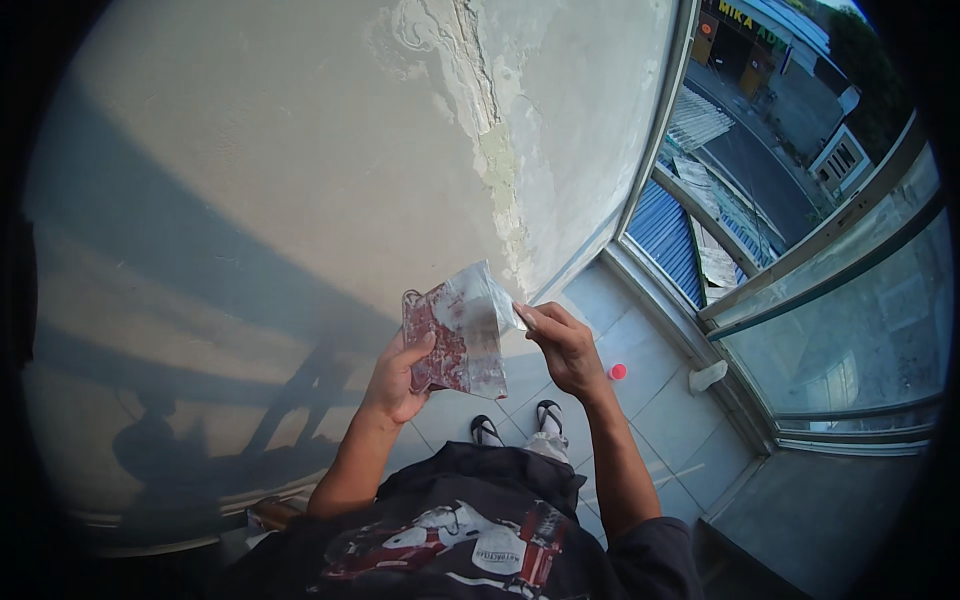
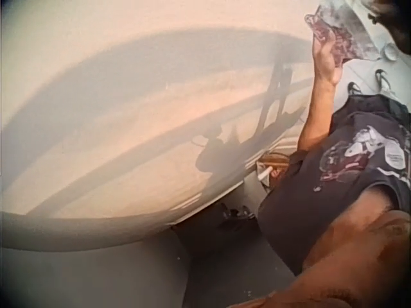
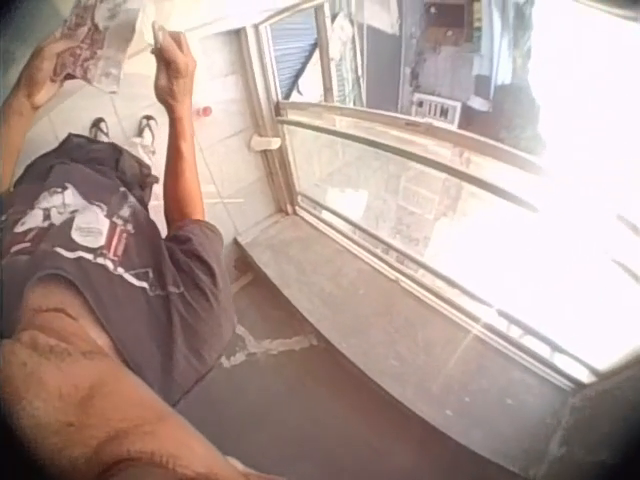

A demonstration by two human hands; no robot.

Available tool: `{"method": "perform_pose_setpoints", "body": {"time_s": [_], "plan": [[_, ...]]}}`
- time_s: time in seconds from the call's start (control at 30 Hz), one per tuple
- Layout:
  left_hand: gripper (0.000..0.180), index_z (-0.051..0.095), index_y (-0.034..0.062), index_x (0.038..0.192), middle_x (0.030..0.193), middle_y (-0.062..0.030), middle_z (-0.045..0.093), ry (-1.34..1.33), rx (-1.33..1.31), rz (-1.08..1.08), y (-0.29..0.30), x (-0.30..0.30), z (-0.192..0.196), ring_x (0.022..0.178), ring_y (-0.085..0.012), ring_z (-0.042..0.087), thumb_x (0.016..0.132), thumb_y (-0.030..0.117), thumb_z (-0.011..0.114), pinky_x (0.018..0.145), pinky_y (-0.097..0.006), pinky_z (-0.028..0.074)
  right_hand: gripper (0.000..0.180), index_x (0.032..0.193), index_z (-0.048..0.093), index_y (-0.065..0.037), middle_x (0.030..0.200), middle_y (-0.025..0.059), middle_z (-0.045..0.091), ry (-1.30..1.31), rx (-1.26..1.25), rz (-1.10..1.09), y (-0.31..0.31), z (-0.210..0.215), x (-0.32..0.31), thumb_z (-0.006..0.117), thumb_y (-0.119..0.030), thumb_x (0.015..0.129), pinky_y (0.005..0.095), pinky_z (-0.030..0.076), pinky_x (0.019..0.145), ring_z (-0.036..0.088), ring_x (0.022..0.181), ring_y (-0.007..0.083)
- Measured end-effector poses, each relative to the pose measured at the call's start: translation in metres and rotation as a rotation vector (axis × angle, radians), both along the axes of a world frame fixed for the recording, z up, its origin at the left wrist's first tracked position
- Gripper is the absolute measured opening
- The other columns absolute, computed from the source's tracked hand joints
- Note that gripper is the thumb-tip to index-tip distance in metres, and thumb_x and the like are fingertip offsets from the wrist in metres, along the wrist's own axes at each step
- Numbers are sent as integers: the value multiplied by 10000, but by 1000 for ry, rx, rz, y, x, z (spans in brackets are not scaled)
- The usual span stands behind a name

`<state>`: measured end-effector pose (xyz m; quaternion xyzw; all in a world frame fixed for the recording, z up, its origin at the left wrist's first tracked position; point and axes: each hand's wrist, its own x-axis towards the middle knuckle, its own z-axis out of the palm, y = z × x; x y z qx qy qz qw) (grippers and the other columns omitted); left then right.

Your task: Applying wall putty to a crack on a wall using a scraper and putty knife.

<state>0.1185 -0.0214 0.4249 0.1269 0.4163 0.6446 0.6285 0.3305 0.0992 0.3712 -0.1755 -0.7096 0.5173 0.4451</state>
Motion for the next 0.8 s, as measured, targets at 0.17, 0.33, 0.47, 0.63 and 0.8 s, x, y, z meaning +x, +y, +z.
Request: {"method": "perform_pose_setpoints", "body": {"time_s": [0.17,0.33,0.47,0.63,0.8], "plan": [[376,462,-2,1331,1220,-121,607,-93,57,-76,22,18,5,1088,-229,625,962,47,511,957,-398,512,556,1304,613,-217,922,68,610,-294,597,-137,18,12,26,572,72,831,341,479,713,566,767,234],[391,465,-7,1330,1215,-124,608,-36,47,-60,28,20,-2,1083,-228,628,945,35,522,955,-390,511,619,1313,608,-317,874,32,576,-414,769,-142,35,9,48,595,41,808,341,439,707,534,742,198],[391,474,-3,1325,1204,-120,615,-7,50,-72,29,19,-7,1071,-224,634,939,34,525,950,-382,510,713,1335,577,-364,872,-1,575,-484,749,-165,40,-4,68,582,47,752,330,431,760,542,783,190],[391,468,2,1327,1213,-118,613,11,76,-76,38,24,-3,1076,-221,633,942,35,522,943,-383,513,506,1283,628,-229,868,45,566,-666,629,-223,40,-36,95,552,42,862,331,463,723,549,752,187],[364,453,-18,1314,1214,-105,600,324,224,98,46,31,-11,1105,-174,587,961,41,520,979,-335,459,231,1123,572,37,834,53,559,-211,-705,50,1,-8,99,419,-109,1031,279,510,616,574,627,148]]}}
